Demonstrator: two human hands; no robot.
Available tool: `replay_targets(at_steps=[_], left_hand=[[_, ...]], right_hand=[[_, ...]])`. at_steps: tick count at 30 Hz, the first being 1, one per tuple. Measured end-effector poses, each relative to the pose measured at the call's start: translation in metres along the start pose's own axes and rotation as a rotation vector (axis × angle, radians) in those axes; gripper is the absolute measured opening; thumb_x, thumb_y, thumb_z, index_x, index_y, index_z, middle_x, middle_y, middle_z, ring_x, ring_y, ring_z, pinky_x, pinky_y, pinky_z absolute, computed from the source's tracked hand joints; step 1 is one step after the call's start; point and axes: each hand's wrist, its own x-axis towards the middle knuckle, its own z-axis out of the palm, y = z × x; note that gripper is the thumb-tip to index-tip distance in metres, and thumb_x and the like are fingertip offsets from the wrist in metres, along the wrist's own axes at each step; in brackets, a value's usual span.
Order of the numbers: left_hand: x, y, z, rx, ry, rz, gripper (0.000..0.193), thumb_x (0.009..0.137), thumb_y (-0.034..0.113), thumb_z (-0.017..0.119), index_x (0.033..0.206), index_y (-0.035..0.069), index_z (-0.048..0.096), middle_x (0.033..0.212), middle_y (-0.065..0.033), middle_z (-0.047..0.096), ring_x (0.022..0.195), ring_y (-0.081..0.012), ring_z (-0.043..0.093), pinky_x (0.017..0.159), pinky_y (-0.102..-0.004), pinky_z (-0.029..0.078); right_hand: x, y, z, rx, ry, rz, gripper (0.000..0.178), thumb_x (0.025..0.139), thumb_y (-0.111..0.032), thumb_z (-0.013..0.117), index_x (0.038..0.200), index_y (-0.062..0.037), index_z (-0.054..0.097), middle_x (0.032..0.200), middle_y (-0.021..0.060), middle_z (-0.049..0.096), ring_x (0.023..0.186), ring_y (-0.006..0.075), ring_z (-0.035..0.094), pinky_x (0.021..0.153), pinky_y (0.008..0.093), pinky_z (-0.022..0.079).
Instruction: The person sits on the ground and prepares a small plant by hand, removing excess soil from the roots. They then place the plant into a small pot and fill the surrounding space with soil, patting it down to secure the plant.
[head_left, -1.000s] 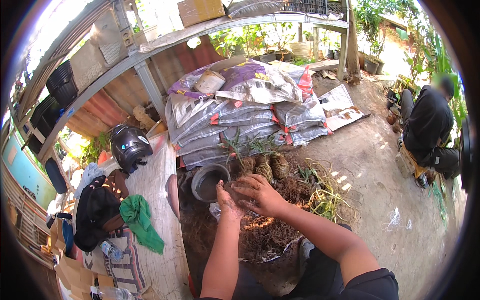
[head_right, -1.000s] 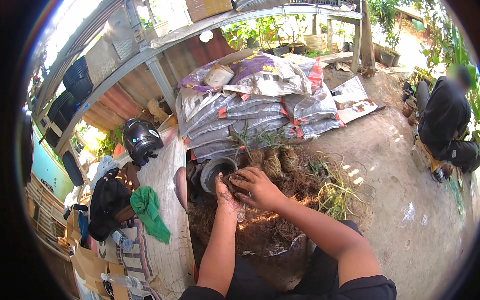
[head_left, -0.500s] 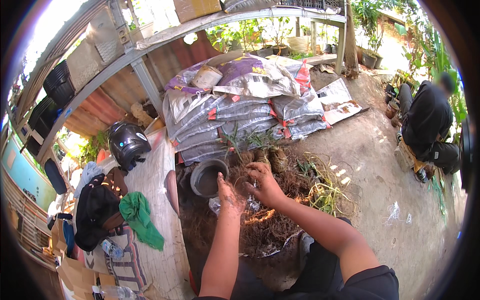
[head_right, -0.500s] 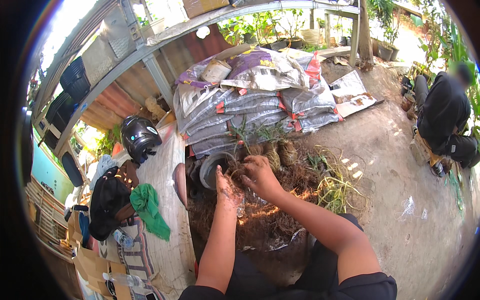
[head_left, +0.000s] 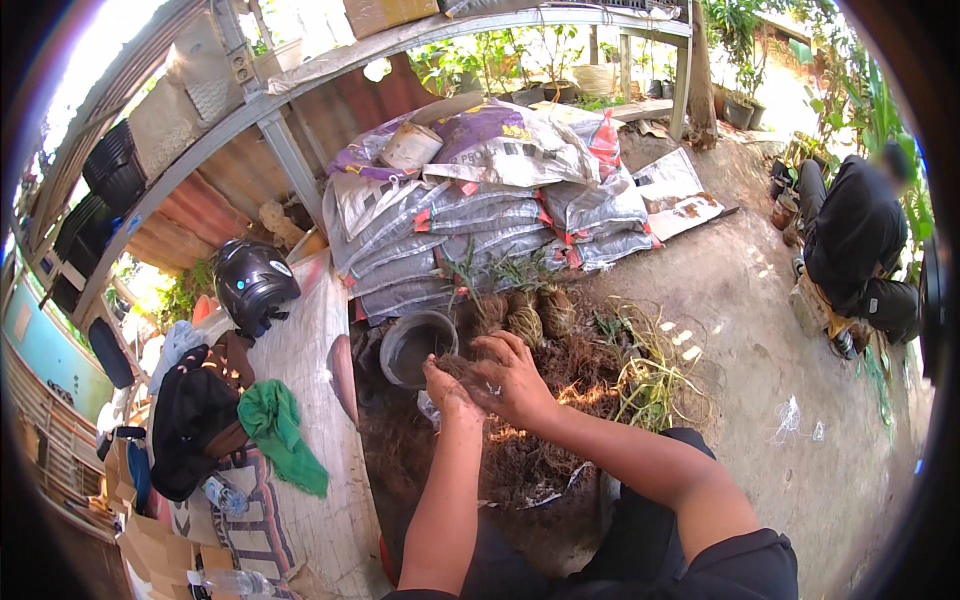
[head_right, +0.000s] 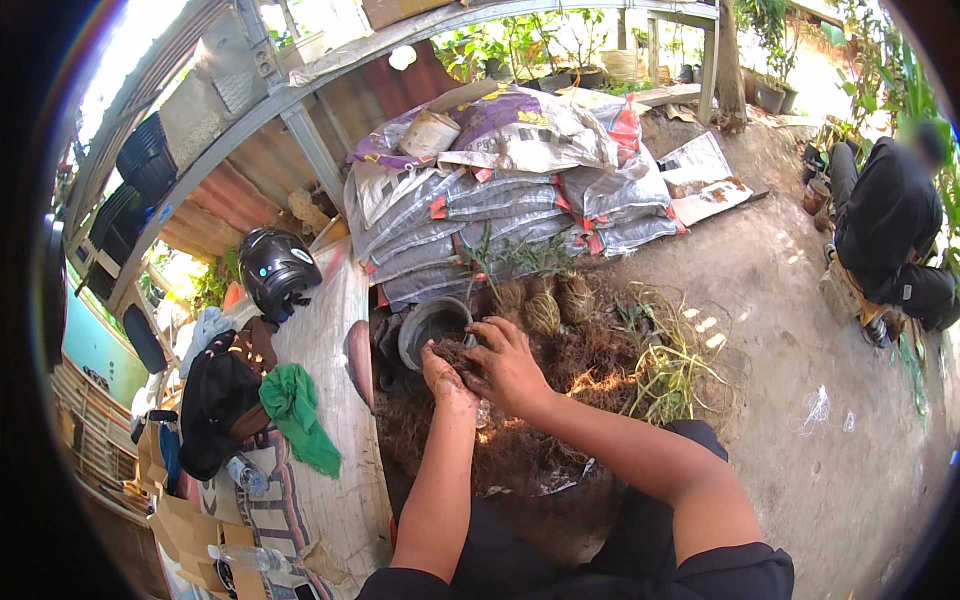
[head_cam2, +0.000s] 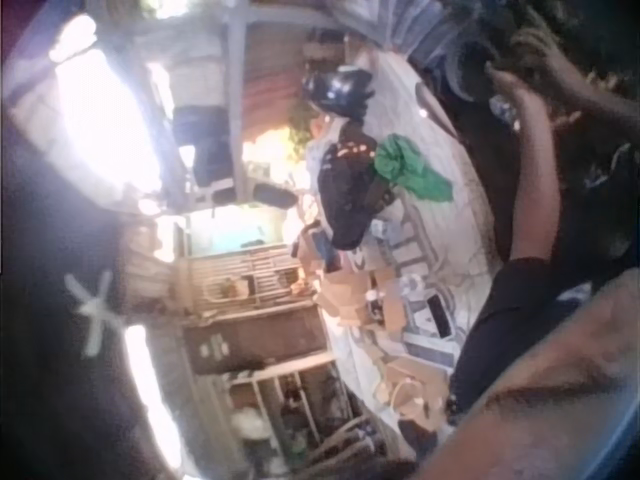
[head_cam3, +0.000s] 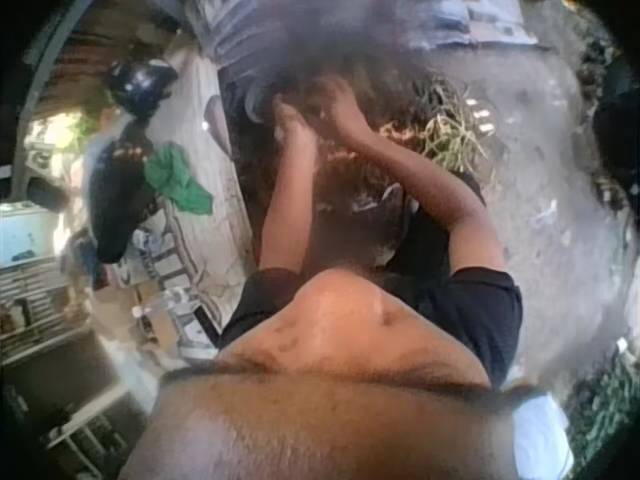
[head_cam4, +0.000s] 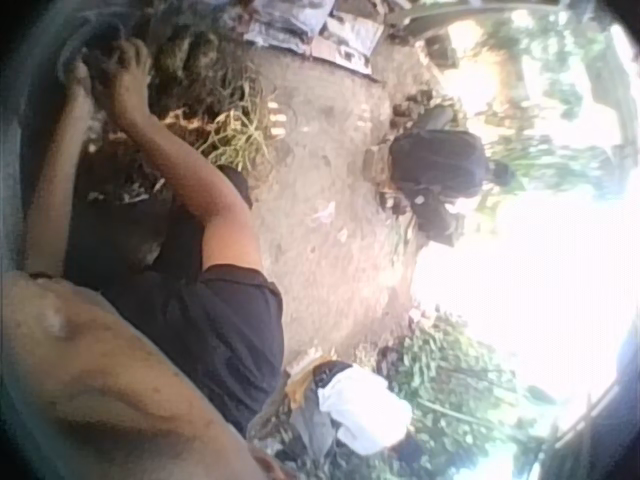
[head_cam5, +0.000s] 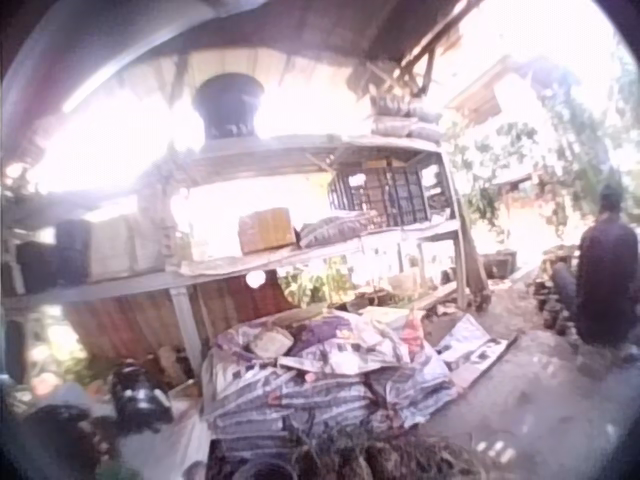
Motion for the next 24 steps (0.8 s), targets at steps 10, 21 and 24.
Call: replay_targets(at_steps=[10, 21, 24], left_hand=[[-0.014, 0.017, 0.01, 0.057, -0.113, -0.154, 0.046, 0.091, 0.055, 0.038, 0.09, 0.012, 0.055, 0.075, -0.0045, 0.057, 0.071, -0.0235, 0.057, 0.066, -0.0427, 0.046], [-0.005, 0.008, 0.009, 0.098, -0.188, -0.208, 0.056, 0.094, 0.054, 0.029, 0.094, 0.008, 0.062, 0.099, -0.0098, 0.065, 0.092, -0.0289, 0.062, 0.08, -0.0446, 0.052], [0.006, 0.002, -0.001, 0.041, -0.105, -0.136, 0.056, 0.093, 0.056, 0.034, 0.087, 0.008, 0.061, 0.086, -0.0076, 0.065, 0.081, -0.0264, 0.062, 0.071, -0.0401, 0.052]], right_hand=[[0.01, 0.021, -0.02, 0.118, -0.062, -0.034, 0.045, 0.079, -0.018, 0.069, 0.122, -0.0089, 0.059, 0.13, 0.0165, 0.047, 0.125, 0.0371, 0.038, 0.106, 0.0471, 0.034], [-0.002, 0.015, -0.007, -0.044, -0.112, -0.107, 0.049, 0.081, -0.025, 0.068, 0.127, -0.0098, 0.058, 0.14, 0.0143, 0.039, 0.133, 0.0385, 0.031, 0.108, 0.0506, 0.03], [-0.005, 0.013, -0.003, -0.068, -0.156, -0.144, 0.054, 0.079, -0.025, 0.069, 0.128, -0.0063, 0.055, 0.141, 0.0149, 0.038, 0.134, 0.0381, 0.03, 0.109, 0.0511, 0.028]])
